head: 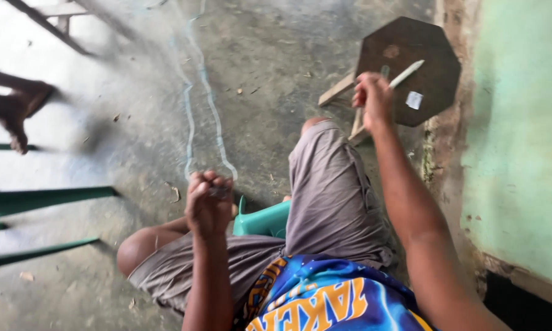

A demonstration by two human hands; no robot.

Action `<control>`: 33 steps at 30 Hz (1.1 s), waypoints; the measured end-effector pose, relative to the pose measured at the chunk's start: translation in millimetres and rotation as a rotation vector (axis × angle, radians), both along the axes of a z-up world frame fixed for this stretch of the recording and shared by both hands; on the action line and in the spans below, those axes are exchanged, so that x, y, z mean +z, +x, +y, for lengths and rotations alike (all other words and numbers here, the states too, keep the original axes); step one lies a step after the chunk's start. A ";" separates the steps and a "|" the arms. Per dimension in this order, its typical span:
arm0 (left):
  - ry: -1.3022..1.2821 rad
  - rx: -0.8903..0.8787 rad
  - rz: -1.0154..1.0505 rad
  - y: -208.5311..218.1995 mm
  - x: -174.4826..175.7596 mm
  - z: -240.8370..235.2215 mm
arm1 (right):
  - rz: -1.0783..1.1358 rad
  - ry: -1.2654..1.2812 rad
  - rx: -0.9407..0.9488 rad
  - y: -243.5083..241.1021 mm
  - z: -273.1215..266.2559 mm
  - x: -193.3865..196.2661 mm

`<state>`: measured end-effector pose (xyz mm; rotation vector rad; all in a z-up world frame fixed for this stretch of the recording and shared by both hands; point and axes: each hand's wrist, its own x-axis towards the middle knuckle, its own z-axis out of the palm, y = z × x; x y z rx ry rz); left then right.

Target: The person sits on a plastic stool and repairs a fishing net by hand. They use a small white tool to thread and tie sections of the net, repeatedly picking up and placing the tool on a nearby wooden stool.

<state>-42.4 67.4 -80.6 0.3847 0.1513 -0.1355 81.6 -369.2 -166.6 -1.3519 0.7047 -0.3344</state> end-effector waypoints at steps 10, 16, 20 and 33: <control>-0.315 -0.181 -0.184 -22.9 16.5 -50.4 | 0.253 1.067 0.903 -67.5 230.3 58.0; -0.181 0.077 0.065 0.5 -19.2 10.0 | -0.341 1.050 0.325 -32.8 145.5 38.9; -0.085 0.206 0.318 17.6 -53.8 1.8 | -0.302 0.755 0.267 -62.1 82.2 -1.0; -0.081 0.139 0.425 25.1 -111.7 -44.7 | -0.256 0.670 0.192 -88.6 8.3 -49.2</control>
